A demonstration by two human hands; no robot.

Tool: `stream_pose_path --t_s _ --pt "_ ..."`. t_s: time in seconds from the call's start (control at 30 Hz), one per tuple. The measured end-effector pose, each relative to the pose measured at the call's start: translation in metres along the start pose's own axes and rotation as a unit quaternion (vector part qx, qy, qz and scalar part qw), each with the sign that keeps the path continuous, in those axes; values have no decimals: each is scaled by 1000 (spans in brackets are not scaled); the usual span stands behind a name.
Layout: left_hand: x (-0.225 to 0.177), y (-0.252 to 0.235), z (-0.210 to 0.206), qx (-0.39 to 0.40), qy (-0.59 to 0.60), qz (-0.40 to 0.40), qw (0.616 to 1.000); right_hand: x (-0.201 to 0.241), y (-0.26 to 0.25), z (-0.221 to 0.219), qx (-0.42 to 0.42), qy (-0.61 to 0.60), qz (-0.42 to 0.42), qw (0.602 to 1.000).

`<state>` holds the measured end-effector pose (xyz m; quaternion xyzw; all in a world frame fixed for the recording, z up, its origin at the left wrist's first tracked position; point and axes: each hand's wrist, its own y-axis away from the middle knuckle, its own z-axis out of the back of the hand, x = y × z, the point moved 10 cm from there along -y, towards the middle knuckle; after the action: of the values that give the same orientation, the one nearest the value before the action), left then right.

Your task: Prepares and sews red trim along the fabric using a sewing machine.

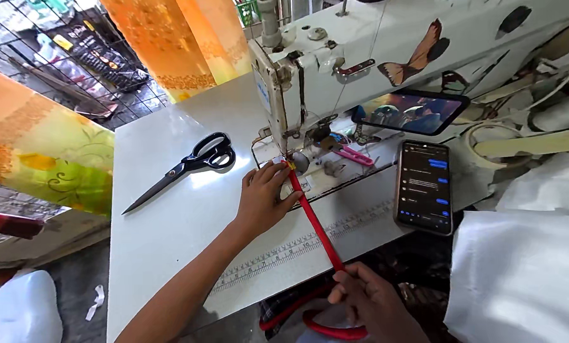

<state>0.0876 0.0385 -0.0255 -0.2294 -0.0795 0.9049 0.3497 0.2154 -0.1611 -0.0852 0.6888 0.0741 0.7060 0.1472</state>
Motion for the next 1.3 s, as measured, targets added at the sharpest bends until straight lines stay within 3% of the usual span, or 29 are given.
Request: stream_pose_path --t_s 0.27,0.43,0.5,0.57,0.63,0.7,0.8,0.87,1.03,1.3 --pt "-2 2 -1 20 6 32 999 -2 -6 6 -32 -48 19 998" --pt "1 3 -2 6 15 39 999 -1 -5 4 -7 -83 -8 997" --pt "1 2 -2 -1 20 49 999 -1 -6 3 3 -44 -18 999" --pt "1 1 -2 -9 25 56 998 4 -9 5 21 97 -3 995" --pt "0 0 -2 -13 26 56 998 26 -9 8 12 294 79 952" --pt "1 1 -1 -4 31 53 998 60 -6 15 -52 406 190 892" --pt "2 3 -2 14 37 44 998 102 -16 22 -165 448 324 817" --pt "2 4 -3 14 35 36 999 115 -40 15 -185 463 370 784" --pt "1 4 -4 31 19 35 999 111 -97 -14 -109 518 367 765" --pt "-5 5 -3 5 4 24 1000 108 -108 -18 -83 515 369 769"
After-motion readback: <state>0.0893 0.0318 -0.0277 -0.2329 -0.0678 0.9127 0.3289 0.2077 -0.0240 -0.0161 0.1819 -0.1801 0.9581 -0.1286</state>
